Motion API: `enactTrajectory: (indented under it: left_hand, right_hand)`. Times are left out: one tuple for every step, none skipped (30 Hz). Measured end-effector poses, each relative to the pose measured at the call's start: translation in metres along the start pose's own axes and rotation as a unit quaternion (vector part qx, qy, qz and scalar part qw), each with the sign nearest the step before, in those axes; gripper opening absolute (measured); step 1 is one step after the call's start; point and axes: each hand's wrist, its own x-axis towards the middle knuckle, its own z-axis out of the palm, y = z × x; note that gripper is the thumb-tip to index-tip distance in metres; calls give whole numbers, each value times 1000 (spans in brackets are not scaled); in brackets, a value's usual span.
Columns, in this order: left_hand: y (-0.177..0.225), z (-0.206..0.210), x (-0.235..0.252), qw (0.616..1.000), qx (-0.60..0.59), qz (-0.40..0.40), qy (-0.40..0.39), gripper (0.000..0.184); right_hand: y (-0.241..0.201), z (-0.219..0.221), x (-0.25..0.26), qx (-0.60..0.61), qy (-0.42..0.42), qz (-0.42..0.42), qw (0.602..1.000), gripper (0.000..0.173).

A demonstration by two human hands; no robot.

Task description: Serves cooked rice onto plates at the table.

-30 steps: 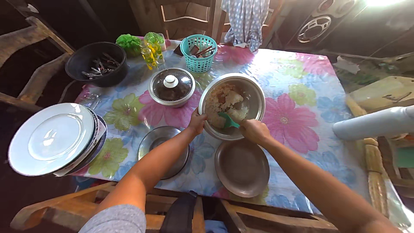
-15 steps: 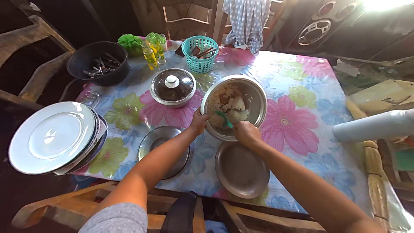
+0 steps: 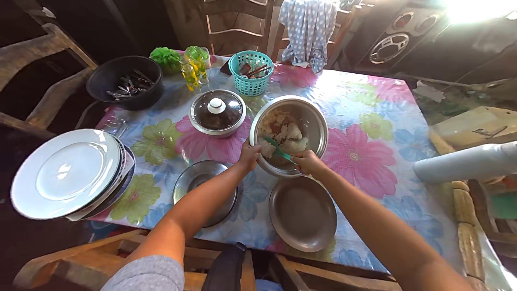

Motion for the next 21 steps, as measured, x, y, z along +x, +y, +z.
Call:
enactTrajectory:
  left_hand:
    - [-2, -2, 0, 1000, -2, 3, -5, 50]
    - [-3, -3, 0, 1000, -1, 6, -7, 52]
    - [-3, -3, -1, 1000, -1, 5, -5, 54]
    - [-3, -4, -2, 1000, -1, 2, -3, 55]
    - [-3, -4, -3, 1000, 0, 1, -1, 55]
    - [-2, -4, -4, 1000, -1, -3, -1, 56]
    - [-1, -4, -4, 1000, 0, -4, 2, 57]
    - [-2, -5, -3, 1000, 0, -4, 7, 57]
    - [-4, -5, -2, 1000, -1, -4, 12, 57]
    - [-5, -5, -1, 1000, -3, -4, 16, 56]
    - [-6, -3, 1, 1000, -11, -3, 24, 56]
    - [-6, -2, 3, 999, -17, -2, 30, 57]
    - [-7, -1, 5, 999, -17, 0, 32, 57]
    - [-8, -1, 5, 999, -15, 3, 32, 57]
    - [-8, 0, 5, 999, -13, 3, 30, 56]
    - [-7, 0, 5, 1000, -12, 2, 27, 56]
    - [-8, 0, 5, 1000, -12, 2, 26, 56]
    - [-8, 0, 5, 1000, -10, 3, 26, 56]
    - [-8, -1, 5, 1000, -8, 4, 23, 56]
    - [-7, -1, 5, 1000, -7, 5, 21, 56]
    - [-7, -1, 4, 1000, -9, 8, 20, 57]
  right_hand:
    - [4, 1, -1, 26, 3, -7, 1000, 33]
    - [6, 0, -4, 44, 8, -16, 999, 32]
    - [9, -3, -10, 53, 16, -26, 998, 32]
    - [11, -9, -18, 52, 28, -35, 998, 31]
    - [14, -17, -30, 43, 39, -45, 997, 31]
    - [17, -27, -43, 24, 46, -52, 997, 31]
    - [22, -38, -59, 3, 47, -57, 997, 31]
    - [28, -48, -76, -20, 43, -62, 997, 31]
    - [35, -57, -94, -43, 35, -65, 996, 31]
    - [43, -64, -111, -71, 25, -63, 995, 30]
    - [50, -70, -125, -105, 12, -54, 993, 30]
    - [56, -72, -137, -142, -3, -42, 989, 29]
    - [63, -71, -144, -181, -21, -28, 983, 29]
    - [71, -67, -146, -220, -34, -19, 975, 29]
    - [80, -60, -146, -258, -42, -15, 965, 29]
    - [87, -51, -143, -292, -47, -15, 955, 29]
    - [89, -42, -140, -330, -53, -8, 943, 30]
    - [87, -31, -139, -375, -59, 4, 925, 33]
    - [79, -21, -138, -428, -67, 19, 901, 37]
    - [70, -12, -139, -482, -73, 29, 872, 40]
    - [62, -3, -141, -524, -67, 30, 848, 44]
